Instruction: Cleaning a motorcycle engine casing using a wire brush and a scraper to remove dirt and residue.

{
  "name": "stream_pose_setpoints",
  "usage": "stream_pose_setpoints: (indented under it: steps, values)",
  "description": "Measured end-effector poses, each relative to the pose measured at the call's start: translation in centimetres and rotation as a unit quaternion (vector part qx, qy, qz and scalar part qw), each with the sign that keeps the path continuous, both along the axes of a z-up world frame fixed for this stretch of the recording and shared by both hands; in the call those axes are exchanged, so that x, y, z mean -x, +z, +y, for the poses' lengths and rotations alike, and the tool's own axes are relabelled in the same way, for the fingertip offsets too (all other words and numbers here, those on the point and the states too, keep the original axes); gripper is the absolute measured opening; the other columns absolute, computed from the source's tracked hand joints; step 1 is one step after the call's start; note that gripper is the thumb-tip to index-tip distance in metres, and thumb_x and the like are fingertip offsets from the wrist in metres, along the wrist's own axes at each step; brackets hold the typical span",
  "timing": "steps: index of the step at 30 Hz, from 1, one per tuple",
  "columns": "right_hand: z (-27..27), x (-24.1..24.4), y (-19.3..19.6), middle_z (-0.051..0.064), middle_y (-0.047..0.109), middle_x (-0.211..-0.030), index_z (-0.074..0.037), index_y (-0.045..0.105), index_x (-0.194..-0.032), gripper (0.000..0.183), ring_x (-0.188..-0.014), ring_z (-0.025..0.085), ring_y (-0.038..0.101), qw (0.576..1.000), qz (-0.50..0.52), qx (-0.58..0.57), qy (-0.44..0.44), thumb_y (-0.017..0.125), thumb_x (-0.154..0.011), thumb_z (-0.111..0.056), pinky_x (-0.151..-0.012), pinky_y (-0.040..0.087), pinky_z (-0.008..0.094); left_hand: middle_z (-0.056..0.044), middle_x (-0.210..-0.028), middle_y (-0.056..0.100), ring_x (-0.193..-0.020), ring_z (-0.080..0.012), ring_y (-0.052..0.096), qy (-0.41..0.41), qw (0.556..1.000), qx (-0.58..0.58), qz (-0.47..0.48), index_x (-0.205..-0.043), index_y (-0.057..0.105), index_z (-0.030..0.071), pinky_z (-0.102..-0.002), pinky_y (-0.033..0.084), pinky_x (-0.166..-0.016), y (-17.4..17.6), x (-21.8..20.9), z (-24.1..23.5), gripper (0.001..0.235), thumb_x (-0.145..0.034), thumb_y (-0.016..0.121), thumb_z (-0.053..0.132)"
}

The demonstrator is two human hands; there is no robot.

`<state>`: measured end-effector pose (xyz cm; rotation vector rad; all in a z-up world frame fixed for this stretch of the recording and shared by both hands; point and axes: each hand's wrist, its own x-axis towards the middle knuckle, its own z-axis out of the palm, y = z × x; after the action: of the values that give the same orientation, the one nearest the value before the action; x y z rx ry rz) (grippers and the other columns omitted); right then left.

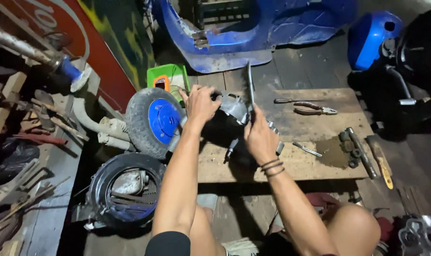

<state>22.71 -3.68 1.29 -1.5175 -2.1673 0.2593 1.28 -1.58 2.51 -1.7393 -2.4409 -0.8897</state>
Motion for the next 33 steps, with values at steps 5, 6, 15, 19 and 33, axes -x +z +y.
stream_pose_setpoints:
  steps: [5, 6, 15, 19, 33]
  values:
    - [6.8, -3.5, -0.6, 0.01, 0.07, -0.106, -0.027, 0.039, -0.149, 0.054, -0.082, 0.041, 0.074, 0.995, -0.086, -0.034, -0.03, 0.051, -0.097, -0.032, -0.075, 0.059, 0.056, 0.006, -0.107, 0.073, -0.127, -0.0215, 0.054, -0.005, 1.0, -0.008, 0.005, -0.106, 0.074, 0.031, -0.075, 0.02, -0.114, -0.3, 0.8, -0.6, 0.029, -0.088, 0.066, 0.052]
    - [7.7, -4.6, 0.3, 0.013, 0.071, -0.11, -0.022, 0.039, -0.151, 0.057, -0.086, 0.042, 0.074, 0.996, -0.072, -0.047, -0.03, 0.053, -0.096, -0.027, -0.076, 0.058, 0.058, 0.005, -0.107, 0.073, -0.127, -0.0227, 0.055, -0.012, 1.0, -0.02, -0.008, -0.108, 0.074, 0.032, -0.072, 0.023, -0.114, 0.3, 1.0, -0.9, 0.031, -0.089, 0.065, 0.054]
    - [14.1, -14.2, 1.9, 0.031, 0.067, -0.121, -0.011, 0.046, -0.147, 0.049, -0.11, 0.052, 0.063, 0.98, 0.194, -0.04, -0.034, 0.064, -0.107, -0.031, -0.093, 0.049, 0.061, -0.003, -0.092, 0.077, -0.104, -0.0329, 0.071, 0.124, 0.987, 0.016, -0.102, -0.099, 0.077, 0.026, -0.054, 0.053, -0.092, -2.1, 5.3, -1.8, 0.04, -0.088, 0.067, 0.064]
    - [15.5, -16.1, -2.7, 0.017, 0.07, -0.119, -0.017, 0.059, -0.139, 0.047, -0.111, 0.038, 0.067, 0.961, 0.246, 0.047, -0.115, 0.071, -0.102, -0.043, -0.094, 0.05, 0.052, -0.005, -0.097, 0.078, -0.104, -0.0332, 0.072, 0.117, 0.989, 0.033, -0.088, -0.11, 0.076, 0.028, -0.052, 0.055, -0.09, -2.1, 5.8, -2.4, 0.029, -0.094, 0.066, 0.05]
    - [15.4, -21.2, -2.5, 0.016, 0.068, -0.113, -0.013, 0.054, -0.136, 0.045, -0.101, 0.032, 0.067, 0.907, 0.368, 0.138, -0.152, 0.055, -0.108, -0.049, -0.083, 0.05, 0.046, -0.024, -0.154, 0.047, -0.147, -0.0451, 0.038, 0.063, 0.942, 0.327, -0.033, -0.153, 0.048, 0.015, -0.066, 0.031, -0.118, -2.3, 5.2, -4.5, 0.068, -0.092, 0.069, 0.036]
